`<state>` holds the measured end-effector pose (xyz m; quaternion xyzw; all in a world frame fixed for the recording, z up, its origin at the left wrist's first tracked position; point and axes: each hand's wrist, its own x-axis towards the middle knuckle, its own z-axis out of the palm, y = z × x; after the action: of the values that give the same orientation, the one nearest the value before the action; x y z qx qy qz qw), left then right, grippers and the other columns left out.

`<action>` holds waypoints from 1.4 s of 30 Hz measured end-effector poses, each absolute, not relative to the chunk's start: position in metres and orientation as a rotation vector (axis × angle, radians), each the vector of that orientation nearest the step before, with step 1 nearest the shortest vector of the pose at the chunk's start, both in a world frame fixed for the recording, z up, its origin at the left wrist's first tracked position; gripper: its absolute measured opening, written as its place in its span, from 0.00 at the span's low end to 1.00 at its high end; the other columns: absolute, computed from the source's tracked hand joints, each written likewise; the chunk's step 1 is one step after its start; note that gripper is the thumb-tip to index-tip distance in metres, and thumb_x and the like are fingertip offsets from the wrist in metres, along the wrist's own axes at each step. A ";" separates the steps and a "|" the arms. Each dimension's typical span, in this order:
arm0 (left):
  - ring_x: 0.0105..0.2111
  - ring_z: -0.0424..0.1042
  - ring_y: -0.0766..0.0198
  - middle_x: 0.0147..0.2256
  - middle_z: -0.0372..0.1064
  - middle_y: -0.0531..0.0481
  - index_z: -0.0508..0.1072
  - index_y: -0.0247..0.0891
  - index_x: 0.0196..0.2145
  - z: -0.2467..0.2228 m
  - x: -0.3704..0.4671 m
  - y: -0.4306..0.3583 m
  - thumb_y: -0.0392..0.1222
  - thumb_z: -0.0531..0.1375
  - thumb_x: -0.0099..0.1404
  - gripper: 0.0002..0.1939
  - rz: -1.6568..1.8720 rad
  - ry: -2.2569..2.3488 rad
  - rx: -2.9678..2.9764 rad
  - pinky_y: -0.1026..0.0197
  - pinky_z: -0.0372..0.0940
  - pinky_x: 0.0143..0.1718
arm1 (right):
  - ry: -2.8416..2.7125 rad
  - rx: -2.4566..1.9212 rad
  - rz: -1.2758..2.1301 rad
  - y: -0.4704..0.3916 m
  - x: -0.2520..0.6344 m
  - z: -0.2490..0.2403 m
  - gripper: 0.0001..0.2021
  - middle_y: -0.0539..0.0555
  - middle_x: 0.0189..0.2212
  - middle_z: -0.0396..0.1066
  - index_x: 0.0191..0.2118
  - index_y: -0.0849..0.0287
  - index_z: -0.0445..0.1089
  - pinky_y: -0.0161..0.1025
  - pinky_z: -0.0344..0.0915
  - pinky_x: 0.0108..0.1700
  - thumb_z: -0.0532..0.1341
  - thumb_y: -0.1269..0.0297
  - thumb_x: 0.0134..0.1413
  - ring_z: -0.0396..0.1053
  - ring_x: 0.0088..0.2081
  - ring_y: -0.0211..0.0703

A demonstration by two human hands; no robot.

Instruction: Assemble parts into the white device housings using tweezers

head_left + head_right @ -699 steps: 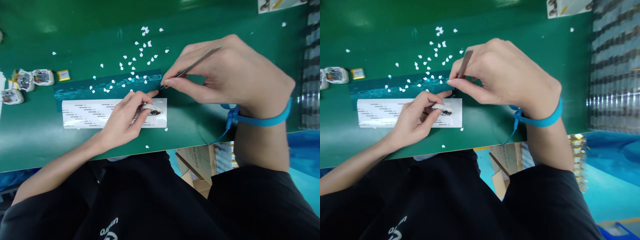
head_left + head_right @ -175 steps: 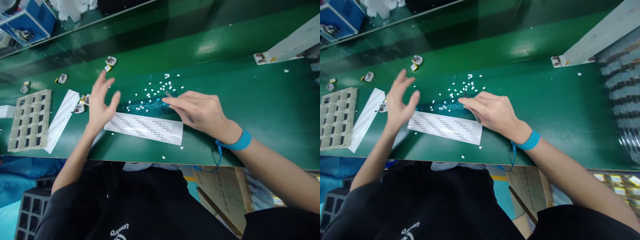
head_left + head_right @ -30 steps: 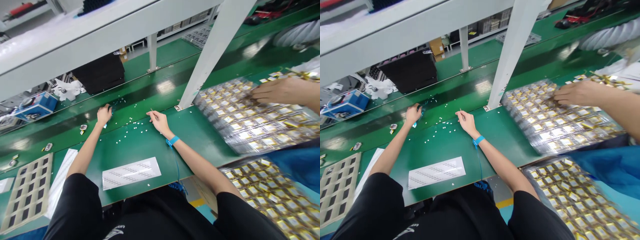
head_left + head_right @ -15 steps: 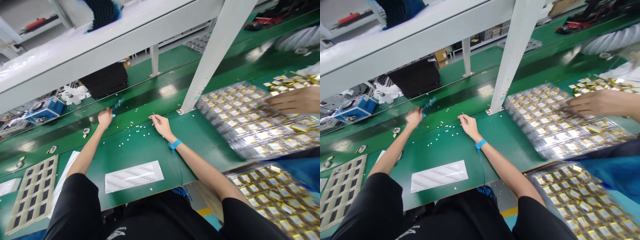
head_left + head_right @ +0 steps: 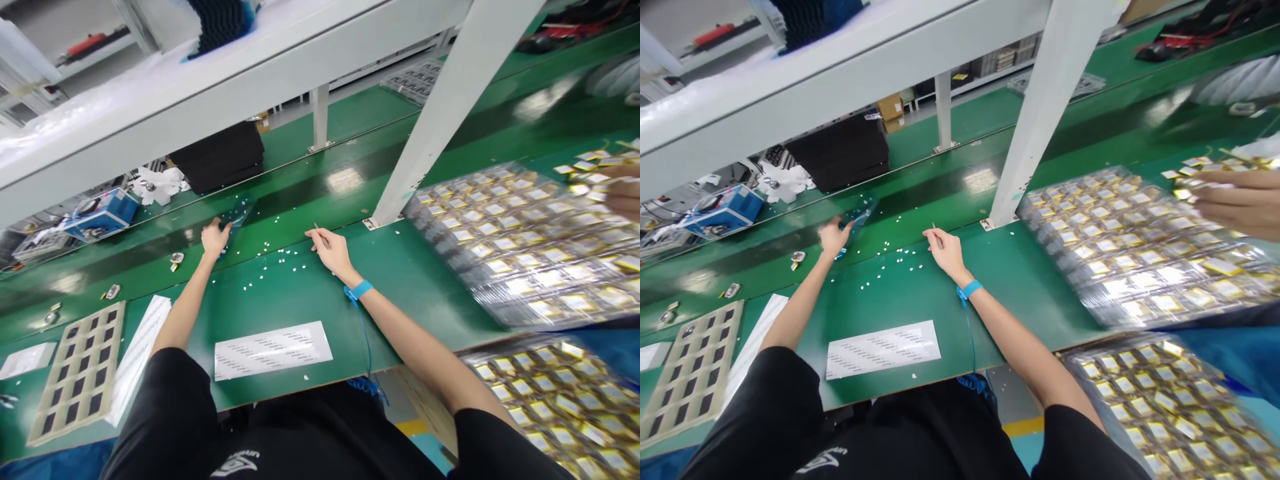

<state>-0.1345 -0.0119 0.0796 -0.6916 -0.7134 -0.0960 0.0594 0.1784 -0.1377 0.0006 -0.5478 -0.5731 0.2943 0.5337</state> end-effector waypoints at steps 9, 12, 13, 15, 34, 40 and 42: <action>0.38 0.79 0.59 0.40 0.82 0.43 0.82 0.38 0.48 0.090 -0.173 -0.110 0.42 0.54 0.78 0.16 -0.411 -1.519 -2.517 0.59 0.68 0.43 | -1.309 -1.332 0.690 -0.137 0.178 -0.008 0.26 0.53 0.30 0.80 0.45 0.55 0.82 0.41 0.71 0.33 0.57 0.39 0.72 0.77 0.29 0.45; 0.24 0.69 0.63 0.24 0.73 0.50 0.83 0.41 0.48 0.078 -0.183 -0.168 0.35 0.52 0.75 0.19 -0.352 -1.285 -2.649 0.60 0.61 0.32 | -1.299 -1.339 0.683 -0.138 0.179 -0.007 0.24 0.53 0.30 0.80 0.46 0.57 0.82 0.41 0.71 0.33 0.58 0.42 0.73 0.77 0.28 0.43; 0.21 0.66 0.64 0.21 0.69 0.52 0.84 0.42 0.48 0.073 -0.185 -0.183 0.33 0.52 0.74 0.20 -0.323 -1.220 -2.685 0.60 0.58 0.30 | -1.297 -1.340 0.682 -0.138 0.179 -0.007 0.23 0.53 0.30 0.80 0.46 0.57 0.82 0.41 0.71 0.33 0.58 0.43 0.73 0.77 0.28 0.42; 0.20 0.64 0.64 0.19 0.67 0.53 0.84 0.42 0.48 0.062 -0.185 -0.204 0.30 0.51 0.74 0.21 -0.253 -1.128 -2.738 0.60 0.55 0.27 | -1.297 -1.338 0.685 -0.138 0.179 -0.007 0.23 0.53 0.29 0.79 0.46 0.57 0.82 0.40 0.70 0.33 0.58 0.44 0.74 0.76 0.28 0.42; 0.44 0.80 0.58 0.47 0.78 0.45 0.77 0.35 0.54 0.050 -0.128 -0.102 0.47 0.65 0.77 0.15 0.296 -1.504 -2.646 0.50 0.78 0.49 | -1.106 -1.269 0.677 -0.131 0.176 -0.005 0.32 0.58 0.46 0.84 0.44 0.55 0.80 0.38 0.73 0.29 0.56 0.30 0.69 0.76 0.28 0.39; 0.48 0.81 0.49 0.48 0.82 0.37 0.81 0.37 0.55 0.082 -0.108 -0.046 0.39 0.52 0.81 0.18 0.179 -1.794 -2.381 0.51 0.72 0.50 | -1.005 -1.282 0.633 -0.128 0.183 -0.007 0.34 0.61 0.51 0.82 0.48 0.56 0.78 0.36 0.73 0.29 0.53 0.28 0.70 0.76 0.29 0.39; 0.47 0.81 0.44 0.47 0.83 0.33 0.82 0.37 0.54 0.095 -0.107 -0.048 0.39 0.50 0.79 0.21 0.141 -1.839 -2.315 0.52 0.70 0.47 | -0.979 -1.289 0.618 -0.126 0.186 -0.009 0.35 0.62 0.52 0.81 0.48 0.56 0.78 0.35 0.72 0.30 0.52 0.28 0.70 0.76 0.29 0.39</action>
<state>-0.1071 -0.0484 0.0946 -0.7788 -0.6188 0.0475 0.0908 0.1856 -0.1264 -0.0091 -0.5669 -0.4306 0.2716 0.6476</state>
